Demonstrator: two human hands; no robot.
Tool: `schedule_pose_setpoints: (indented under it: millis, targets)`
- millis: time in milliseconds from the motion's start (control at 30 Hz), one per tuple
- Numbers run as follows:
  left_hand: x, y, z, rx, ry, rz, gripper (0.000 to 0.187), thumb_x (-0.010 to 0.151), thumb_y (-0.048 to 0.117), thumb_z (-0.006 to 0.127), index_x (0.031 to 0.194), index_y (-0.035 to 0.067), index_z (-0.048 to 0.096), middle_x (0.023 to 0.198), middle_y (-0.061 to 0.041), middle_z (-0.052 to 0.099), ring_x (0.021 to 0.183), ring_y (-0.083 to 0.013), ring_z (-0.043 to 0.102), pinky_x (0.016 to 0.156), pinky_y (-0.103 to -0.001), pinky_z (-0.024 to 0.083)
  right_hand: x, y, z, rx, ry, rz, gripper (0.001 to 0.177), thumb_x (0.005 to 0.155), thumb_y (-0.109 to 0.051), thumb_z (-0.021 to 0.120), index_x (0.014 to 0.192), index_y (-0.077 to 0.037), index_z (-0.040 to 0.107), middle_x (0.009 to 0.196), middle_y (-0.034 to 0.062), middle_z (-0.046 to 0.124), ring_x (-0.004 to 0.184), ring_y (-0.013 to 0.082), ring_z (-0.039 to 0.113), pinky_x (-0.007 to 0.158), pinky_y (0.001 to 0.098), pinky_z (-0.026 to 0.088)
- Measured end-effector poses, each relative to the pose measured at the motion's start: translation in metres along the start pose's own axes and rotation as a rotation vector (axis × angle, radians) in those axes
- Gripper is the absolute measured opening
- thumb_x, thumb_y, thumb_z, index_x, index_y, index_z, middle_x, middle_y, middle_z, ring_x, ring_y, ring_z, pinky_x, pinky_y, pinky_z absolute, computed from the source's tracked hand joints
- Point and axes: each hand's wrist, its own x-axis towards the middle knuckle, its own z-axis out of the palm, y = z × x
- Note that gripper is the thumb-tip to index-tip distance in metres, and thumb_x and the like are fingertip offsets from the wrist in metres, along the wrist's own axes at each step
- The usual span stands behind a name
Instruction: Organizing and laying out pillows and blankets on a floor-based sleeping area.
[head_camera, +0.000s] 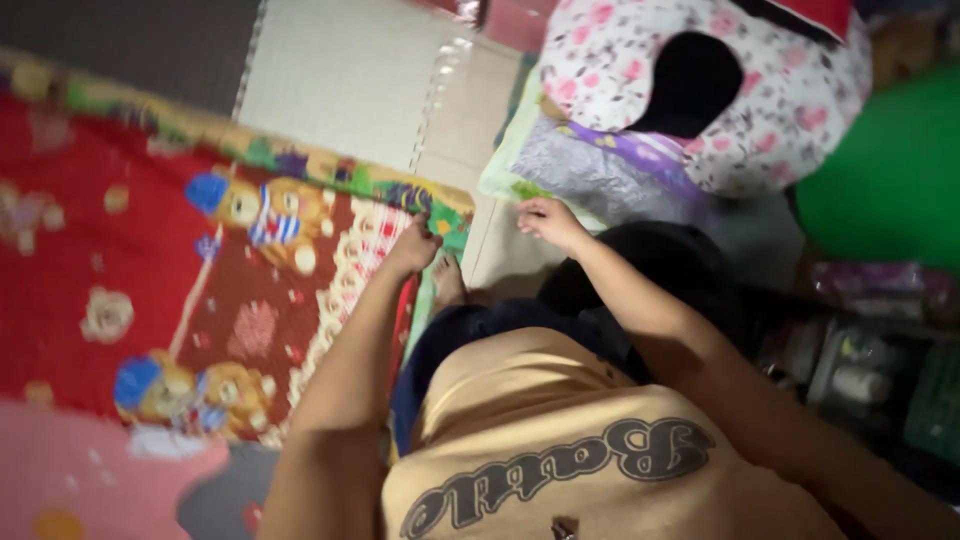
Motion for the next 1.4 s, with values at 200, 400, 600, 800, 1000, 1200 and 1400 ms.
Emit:
schedule_pose_setpoints:
  millis: [200, 400, 600, 800, 1000, 1200, 1400]
  targets:
    - [0.072, 0.036, -0.021, 0.132, -0.033, 0.187, 0.077, 0.090, 0.023, 0.068, 0.155, 0.000, 0.033, 0.144, -0.033, 0.052, 0.136, -0.0408, 0.051, 0.110, -0.042, 0.043, -0.004, -0.006, -0.035, 0.053, 0.197, 0.095, 0.033, 0.097, -0.011, 0.061, 0.129, -0.006, 0.066, 0.100, 0.0054, 0.074, 0.083, 0.0127, 0.068, 0.069, 0.0263, 0.052]
    - [0.093, 0.123, -0.021, 0.325, -0.163, 0.174, 0.080, 0.090, 0.030, 0.067, 0.157, 0.005, 0.029, 0.149, -0.031, 0.043, 0.134, -0.0439, 0.049, 0.110, -0.045, 0.040, -0.013, -0.035, -0.074, 0.064, 0.415, -0.033, 0.032, 0.096, -0.012, 0.066, 0.127, -0.006, 0.068, 0.097, 0.0075, 0.072, 0.084, 0.0129, 0.066, 0.069, 0.0287, 0.052]
    - [0.128, 0.217, 0.005, 0.328, -0.291, 0.194, 0.082, 0.088, 0.028, 0.066, 0.159, 0.006, 0.031, 0.141, -0.028, 0.057, 0.130, -0.0395, 0.059, 0.111, -0.042, 0.046, 0.042, 0.003, -0.194, -0.117, 0.766, -0.318, 0.031, 0.091, -0.011, 0.075, 0.120, -0.003, 0.068, 0.102, 0.0093, 0.077, 0.092, 0.0158, 0.071, 0.084, 0.0304, 0.057]
    - [0.191, 0.317, 0.053, 0.314, -0.314, 0.429, 0.081, 0.089, 0.024, 0.070, 0.157, 0.003, 0.031, 0.148, -0.032, 0.044, 0.138, -0.0425, 0.046, 0.111, -0.044, 0.040, 0.047, -0.077, -0.323, -0.442, 0.951, -0.309, 0.050, 0.085, -0.018, 0.087, 0.128, -0.005, 0.067, 0.111, 0.0153, 0.071, 0.101, 0.0270, 0.069, 0.094, 0.0345, 0.057]
    - [0.265, 0.376, 0.131, 0.222, -0.330, 0.466, 0.070, 0.087, 0.028, 0.070, 0.148, 0.003, 0.045, 0.127, -0.025, 0.066, 0.118, -0.0371, 0.067, 0.105, -0.043, 0.054, 0.105, -0.094, -0.464, -0.695, 1.215, -0.394, 0.098, 0.066, -0.016, 0.098, 0.148, -0.002, 0.044, 0.139, 0.0231, 0.052, 0.126, 0.0454, 0.045, 0.112, 0.0501, 0.034]
    - [0.322, 0.396, 0.184, -0.604, -0.240, 0.337, 0.054, 0.084, 0.017, 0.072, 0.134, 0.006, 0.053, 0.104, -0.018, 0.070, 0.092, -0.0283, 0.066, 0.083, -0.049, 0.054, 0.120, -0.122, -0.493, -0.643, 1.101, -0.559, 0.103, 0.062, -0.018, 0.096, 0.148, -0.001, 0.042, 0.140, 0.0164, 0.056, 0.132, 0.0413, 0.045, 0.110, 0.0508, 0.032]
    - [0.325, 0.444, 0.194, -0.923, -0.434, -0.212, 0.044, 0.088, 0.021, 0.064, 0.131, 0.022, 0.054, 0.096, 0.001, 0.073, 0.072, -0.0238, 0.070, 0.068, -0.038, 0.052, 0.084, -0.121, -0.442, -0.926, 0.919, -0.524, 0.061, 0.060, -0.021, 0.098, 0.109, -0.009, 0.063, 0.128, 0.0127, 0.056, 0.131, 0.0398, 0.047, 0.115, 0.0583, 0.028]
